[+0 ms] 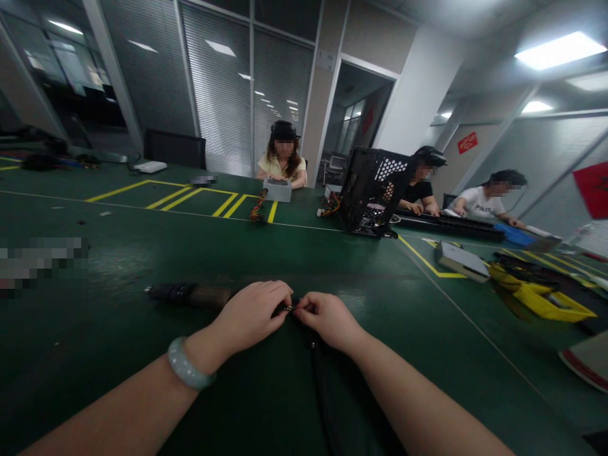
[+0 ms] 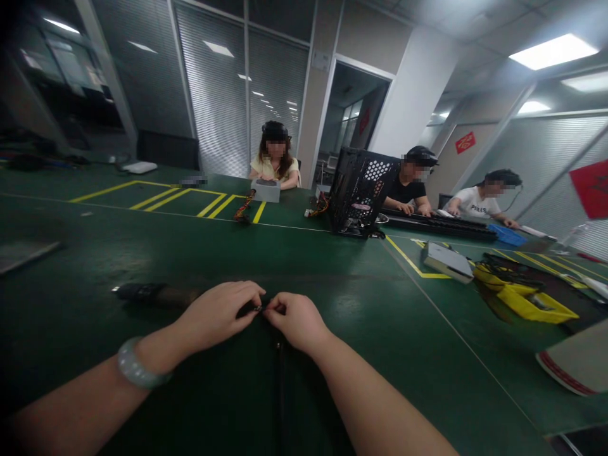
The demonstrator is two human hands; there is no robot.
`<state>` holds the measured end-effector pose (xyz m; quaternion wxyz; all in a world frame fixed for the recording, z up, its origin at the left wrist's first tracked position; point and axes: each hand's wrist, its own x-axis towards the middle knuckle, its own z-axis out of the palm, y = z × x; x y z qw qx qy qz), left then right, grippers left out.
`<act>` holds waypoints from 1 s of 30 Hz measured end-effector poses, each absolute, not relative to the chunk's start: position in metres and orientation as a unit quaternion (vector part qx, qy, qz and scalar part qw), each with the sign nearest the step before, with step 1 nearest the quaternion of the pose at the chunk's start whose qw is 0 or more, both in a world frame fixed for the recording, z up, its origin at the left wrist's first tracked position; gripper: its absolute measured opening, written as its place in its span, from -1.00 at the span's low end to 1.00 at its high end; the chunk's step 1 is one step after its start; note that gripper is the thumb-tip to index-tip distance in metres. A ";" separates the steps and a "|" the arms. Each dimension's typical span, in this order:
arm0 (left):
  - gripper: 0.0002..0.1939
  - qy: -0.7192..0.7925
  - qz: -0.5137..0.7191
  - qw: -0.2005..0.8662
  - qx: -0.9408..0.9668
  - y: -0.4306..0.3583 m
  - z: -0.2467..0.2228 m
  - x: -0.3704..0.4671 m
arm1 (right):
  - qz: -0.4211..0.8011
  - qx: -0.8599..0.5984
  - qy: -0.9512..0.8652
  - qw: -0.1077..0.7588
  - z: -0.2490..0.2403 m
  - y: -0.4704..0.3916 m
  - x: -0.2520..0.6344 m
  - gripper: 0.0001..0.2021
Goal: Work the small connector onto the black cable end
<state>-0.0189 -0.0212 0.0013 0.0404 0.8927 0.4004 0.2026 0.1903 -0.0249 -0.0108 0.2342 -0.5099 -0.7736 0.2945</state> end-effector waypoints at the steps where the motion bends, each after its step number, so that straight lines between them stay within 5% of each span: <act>1: -0.88 0.400 0.200 0.042 0.893 -0.021 0.002 -0.019 | 0.294 -0.509 -0.774 0.235 -0.010 -0.025 0.190 -0.86; 30: -0.88 0.406 0.186 0.041 0.894 -0.020 0.002 -0.018 | 0.296 -0.508 -0.773 0.239 -0.013 -0.024 0.191 -0.88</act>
